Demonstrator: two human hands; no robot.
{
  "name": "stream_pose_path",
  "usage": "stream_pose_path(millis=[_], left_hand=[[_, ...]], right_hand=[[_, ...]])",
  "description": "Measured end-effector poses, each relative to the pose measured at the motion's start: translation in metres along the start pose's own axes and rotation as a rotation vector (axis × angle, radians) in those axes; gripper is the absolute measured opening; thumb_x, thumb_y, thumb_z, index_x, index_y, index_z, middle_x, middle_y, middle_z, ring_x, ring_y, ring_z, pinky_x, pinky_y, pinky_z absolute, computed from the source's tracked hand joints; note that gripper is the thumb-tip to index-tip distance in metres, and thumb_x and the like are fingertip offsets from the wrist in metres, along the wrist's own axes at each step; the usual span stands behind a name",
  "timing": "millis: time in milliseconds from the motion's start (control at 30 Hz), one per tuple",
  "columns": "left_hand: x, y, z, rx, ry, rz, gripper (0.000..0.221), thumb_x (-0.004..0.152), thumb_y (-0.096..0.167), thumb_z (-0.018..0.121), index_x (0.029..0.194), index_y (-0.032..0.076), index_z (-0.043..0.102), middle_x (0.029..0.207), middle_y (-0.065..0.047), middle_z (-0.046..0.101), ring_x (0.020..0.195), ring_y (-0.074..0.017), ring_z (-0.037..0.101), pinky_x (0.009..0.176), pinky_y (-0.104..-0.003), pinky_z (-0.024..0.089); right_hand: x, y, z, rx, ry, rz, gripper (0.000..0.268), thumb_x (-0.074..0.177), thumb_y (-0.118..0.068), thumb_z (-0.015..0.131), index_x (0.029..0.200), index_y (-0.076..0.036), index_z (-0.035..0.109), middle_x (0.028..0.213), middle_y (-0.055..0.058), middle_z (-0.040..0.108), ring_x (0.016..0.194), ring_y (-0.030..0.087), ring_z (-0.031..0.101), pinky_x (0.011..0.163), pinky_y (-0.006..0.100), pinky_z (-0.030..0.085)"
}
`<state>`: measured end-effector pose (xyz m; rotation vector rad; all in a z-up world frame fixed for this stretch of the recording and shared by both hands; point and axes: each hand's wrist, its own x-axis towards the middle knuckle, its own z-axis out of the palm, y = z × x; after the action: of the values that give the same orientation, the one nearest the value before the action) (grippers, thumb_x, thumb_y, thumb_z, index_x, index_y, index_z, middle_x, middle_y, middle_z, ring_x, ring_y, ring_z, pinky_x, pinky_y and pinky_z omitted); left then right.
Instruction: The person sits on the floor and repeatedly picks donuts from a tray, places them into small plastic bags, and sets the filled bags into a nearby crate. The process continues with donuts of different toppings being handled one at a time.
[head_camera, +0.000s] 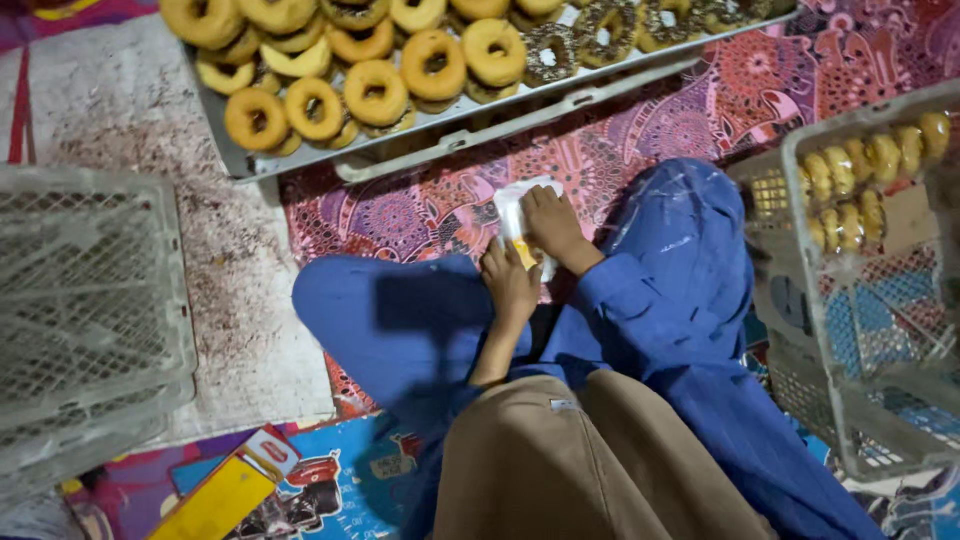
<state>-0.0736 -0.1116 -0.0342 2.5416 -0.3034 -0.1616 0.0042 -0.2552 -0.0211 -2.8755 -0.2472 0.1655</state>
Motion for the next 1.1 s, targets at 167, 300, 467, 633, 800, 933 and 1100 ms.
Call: stream_pose_path(millis=[167, 300, 467, 633, 800, 933, 1100], left_hand=[[0.009, -0.018, 0.002, -0.021, -0.029, 0.002, 0.055, 0.093, 0.033, 0.07, 0.133, -0.004, 0.059, 0.138, -0.024, 0.05, 0.125, -0.0453, 0.044, 0.1, -0.057, 0.039], [0.014, -0.041, 0.019, -0.13, 0.073, 0.085, 0.04, 0.096, 0.03, 0.068, 0.124, 0.001, 0.067, 0.126, -0.022, 0.06, 0.12, -0.0412, 0.052, 0.104, -0.053, 0.044], [0.035, -0.05, 0.011, -0.339, 0.062, -0.143, 0.048, 0.098, 0.034, 0.067, 0.126, -0.005, 0.064, 0.107, -0.027, 0.066, 0.097, -0.0397, 0.065, 0.083, -0.045, 0.054], [0.068, -0.018, -0.041, -1.072, -0.116, -0.088, 0.036, 0.109, 0.027, 0.069, 0.114, -0.008, 0.072, 0.098, -0.024, 0.069, 0.083, -0.0234, 0.067, 0.079, -0.039, 0.05], [0.056, 0.076, -0.098, -0.782, 0.093, -0.021, 0.021, 0.101, 0.018, 0.063, 0.114, 0.006, 0.075, 0.101, -0.009, 0.076, 0.087, -0.0135, 0.074, 0.075, -0.031, 0.057], [0.017, 0.118, -0.126, -0.754, 0.314, 0.393, 0.007, 0.1, 0.012, 0.071, 0.103, 0.007, 0.074, 0.096, -0.009, 0.074, 0.087, -0.0202, 0.07, 0.079, -0.034, 0.055], [0.03, 0.07, -0.114, -1.082, 0.198, -0.197, 0.009, 0.1, 0.01, 0.068, 0.103, 0.002, 0.07, 0.078, -0.011, 0.068, 0.059, -0.0209, 0.061, 0.056, -0.03, 0.048]], right_hand=[[-0.001, 0.006, 0.021, -0.003, -0.057, -0.031, 0.061, 0.064, -0.021, 0.087, 0.117, -0.009, 0.06, 0.114, 0.014, 0.064, 0.106, 0.035, 0.063, 0.089, 0.048, 0.049], [0.011, -0.001, 0.006, 0.172, -0.1, 0.067, 0.056, 0.065, -0.021, 0.083, 0.116, -0.005, 0.065, 0.112, 0.02, 0.064, 0.091, 0.04, 0.064, 0.075, 0.049, 0.05], [0.01, -0.008, -0.038, 0.04, -0.086, -0.221, 0.018, 0.074, -0.02, 0.075, 0.092, -0.015, 0.075, 0.093, 0.005, 0.072, 0.101, 0.028, 0.067, 0.095, 0.049, 0.045], [-0.026, -0.007, -0.091, -0.151, 0.033, -0.398, 0.016, 0.087, -0.02, 0.065, 0.1, -0.017, 0.075, 0.102, 0.001, 0.073, 0.107, 0.02, 0.067, 0.116, 0.052, 0.036], [-0.063, -0.017, -0.123, -0.27, 0.098, -0.26, 0.035, 0.081, -0.017, 0.06, 0.114, -0.018, 0.07, 0.107, 0.004, 0.075, 0.114, 0.022, 0.066, 0.11, 0.058, 0.033], [-0.076, -0.016, -0.141, 0.022, 0.207, -0.188, 0.037, 0.088, -0.018, 0.057, 0.125, -0.011, 0.06, 0.113, 0.013, 0.072, 0.114, 0.03, 0.064, 0.106, 0.06, 0.037], [-0.1, 0.007, -0.179, 0.347, -0.008, 0.263, 0.062, 0.095, 0.001, 0.048, 0.156, -0.011, 0.047, 0.128, 0.019, 0.066, 0.116, 0.035, 0.064, 0.095, 0.048, 0.052]])
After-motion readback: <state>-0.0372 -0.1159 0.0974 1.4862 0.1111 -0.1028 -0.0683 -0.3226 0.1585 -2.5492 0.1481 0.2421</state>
